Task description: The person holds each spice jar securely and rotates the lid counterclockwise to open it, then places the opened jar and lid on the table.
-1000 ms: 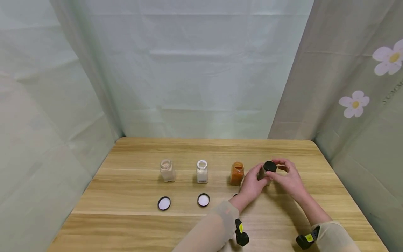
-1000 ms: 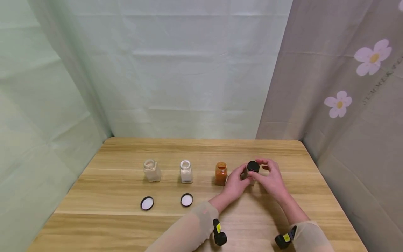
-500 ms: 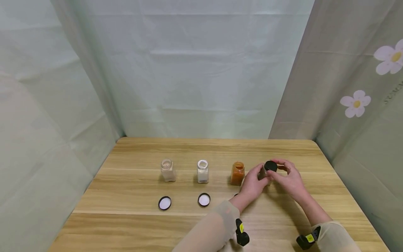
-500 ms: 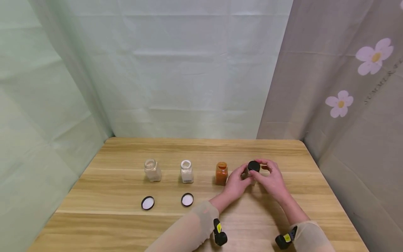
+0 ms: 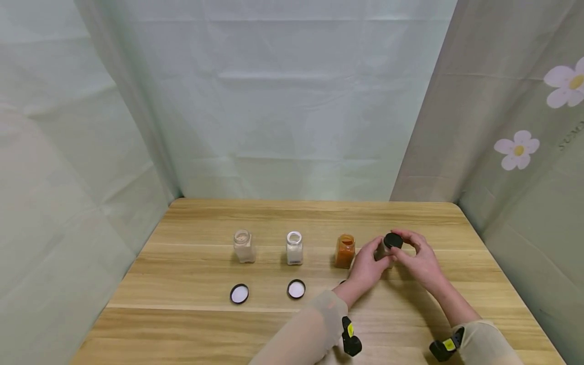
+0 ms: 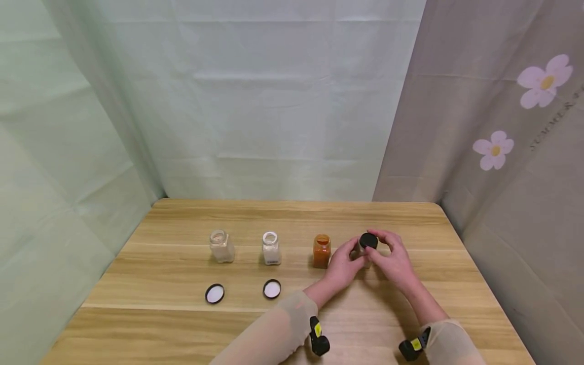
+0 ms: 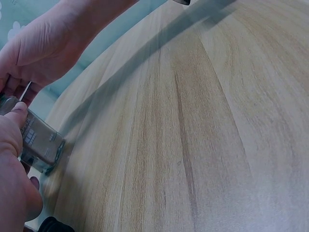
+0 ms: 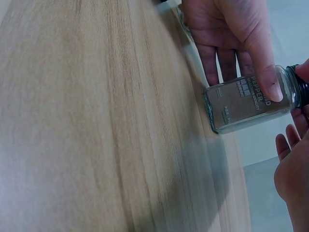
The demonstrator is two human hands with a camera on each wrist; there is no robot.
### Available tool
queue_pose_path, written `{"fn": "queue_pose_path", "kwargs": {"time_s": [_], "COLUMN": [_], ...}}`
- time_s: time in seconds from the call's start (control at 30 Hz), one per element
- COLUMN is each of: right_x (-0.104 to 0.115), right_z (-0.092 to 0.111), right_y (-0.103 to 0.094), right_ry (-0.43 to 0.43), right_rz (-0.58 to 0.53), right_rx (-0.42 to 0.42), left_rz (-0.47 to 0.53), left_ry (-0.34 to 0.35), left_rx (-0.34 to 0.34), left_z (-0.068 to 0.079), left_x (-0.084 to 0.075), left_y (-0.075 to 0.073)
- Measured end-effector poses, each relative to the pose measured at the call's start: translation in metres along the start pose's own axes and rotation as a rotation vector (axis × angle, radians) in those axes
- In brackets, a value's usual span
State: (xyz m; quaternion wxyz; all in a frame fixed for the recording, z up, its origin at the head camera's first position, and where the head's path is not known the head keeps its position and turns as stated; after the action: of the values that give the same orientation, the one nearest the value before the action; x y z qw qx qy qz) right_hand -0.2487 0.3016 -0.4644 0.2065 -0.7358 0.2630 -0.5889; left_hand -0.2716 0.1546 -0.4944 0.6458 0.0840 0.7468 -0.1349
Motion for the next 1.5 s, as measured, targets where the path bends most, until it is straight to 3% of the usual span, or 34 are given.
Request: {"fn": "queue_pose_path", "kwargs": {"time_s": [0.37,0.57,0.97,1.27,1.5], "right_x": [0.0,0.0,-0.003,-0.003,0.009], "right_z": [0.0,0.001,-0.002,-0.004,-0.001], "right_y": [0.0,0.0,0.002,0.002,-0.001], "right_ry": [-0.045,-0.018,-0.017,0.018,0.043], "right_rz": [0.027,0.016,0.016,0.004,0.002], "right_rx": [-0.01,-0.009,-0.097,-0.094,-0.084], "left_rz": [0.006,-0.005,-0.025,-0.027,-0.012], "left_ry": [-0.01,-0.025,-0.021,-0.014,-0.023], "left_rx": [0.001,-0.013,-0.023,-0.019,-0.011], "left_z": [-0.001,-0.001,-0.001,-0.001,0.0], "left_x": [0.002,0.005,0.006,0.004,0.003], "left_y": [0.0,0.0,0.001,0.001,0.001]}}
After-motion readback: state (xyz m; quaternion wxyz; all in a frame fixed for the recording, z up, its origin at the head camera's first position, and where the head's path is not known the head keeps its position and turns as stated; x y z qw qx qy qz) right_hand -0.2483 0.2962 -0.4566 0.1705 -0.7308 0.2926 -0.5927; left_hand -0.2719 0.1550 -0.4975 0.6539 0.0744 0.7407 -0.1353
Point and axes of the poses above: each hand's wrist, its own z-axis away from the middle knuckle, its own y-axis out of the palm, x = y × z, the point moved 6 cm from there along -z, towards the middle knuckle, and after that the axes turned 13 degrees about z, right-handed, at the moved point
